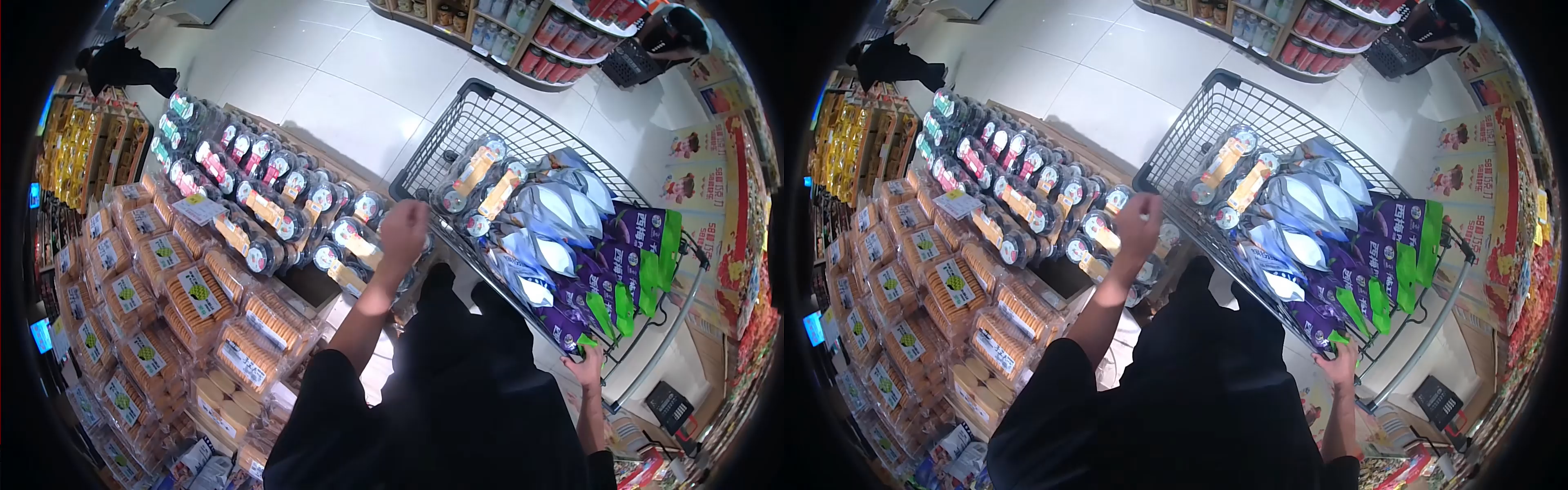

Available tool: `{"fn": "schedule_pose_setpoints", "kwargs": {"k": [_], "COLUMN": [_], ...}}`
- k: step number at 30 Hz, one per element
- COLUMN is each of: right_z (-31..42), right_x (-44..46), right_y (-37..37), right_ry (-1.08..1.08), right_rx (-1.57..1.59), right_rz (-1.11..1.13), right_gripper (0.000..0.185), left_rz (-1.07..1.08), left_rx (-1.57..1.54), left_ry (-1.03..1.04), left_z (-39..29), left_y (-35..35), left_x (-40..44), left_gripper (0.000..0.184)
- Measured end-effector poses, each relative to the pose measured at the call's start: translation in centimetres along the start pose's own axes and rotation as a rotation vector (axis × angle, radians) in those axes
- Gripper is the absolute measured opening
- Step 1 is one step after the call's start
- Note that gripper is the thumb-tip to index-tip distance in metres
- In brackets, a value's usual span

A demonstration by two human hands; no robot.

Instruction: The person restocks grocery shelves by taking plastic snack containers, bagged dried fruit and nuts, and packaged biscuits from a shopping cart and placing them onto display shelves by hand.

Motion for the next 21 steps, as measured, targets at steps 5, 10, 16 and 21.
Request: {"fn": "schedule_pose_setpoints", "kwargs": {"k": [5, 10, 16, 21], "right_z": [0.9, -0.3, -0.4, -0.1], "right_x": [0.1, 0.2, -0.4, -0.1], "right_y": [-0.6, 0.3, 0.1, 0.0], "right_ry": [0.021, -0.001, 0.081, 0.102], "right_rx": [-0.02, -0.068, -0.039, -0.033], "right_rz": [0.04, 0.027, 0.109, 0.126], "right_gripper": [0.055, 0.057, 0.061, 0.06], "left_rz": [0.494, 0.531, 0.55, 0.548], "left_rx": [0.209, 0.604, 0.683, 0.59], "left_ry": [0.009, -0.208, -0.319, -0.485], "left_z": [2.8, 10.2, 9.6, 12.1], "left_y": [12.6, 19.2, 18.9, 17.9], "left_x": [2.8, 5.0, 6.2, 9.4], "left_gripper": [0.048, 0.094, 0.109, 0.113]}}
Point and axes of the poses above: each hand's wrist, its own x-axis towards the middle knuckle, its own y-axis out of the palm, z = x × y, the point moved 4 cm from there along x, towards the middle knuckle, and after that the axes turned 9 degrees about -x, right-handed, at the moved point
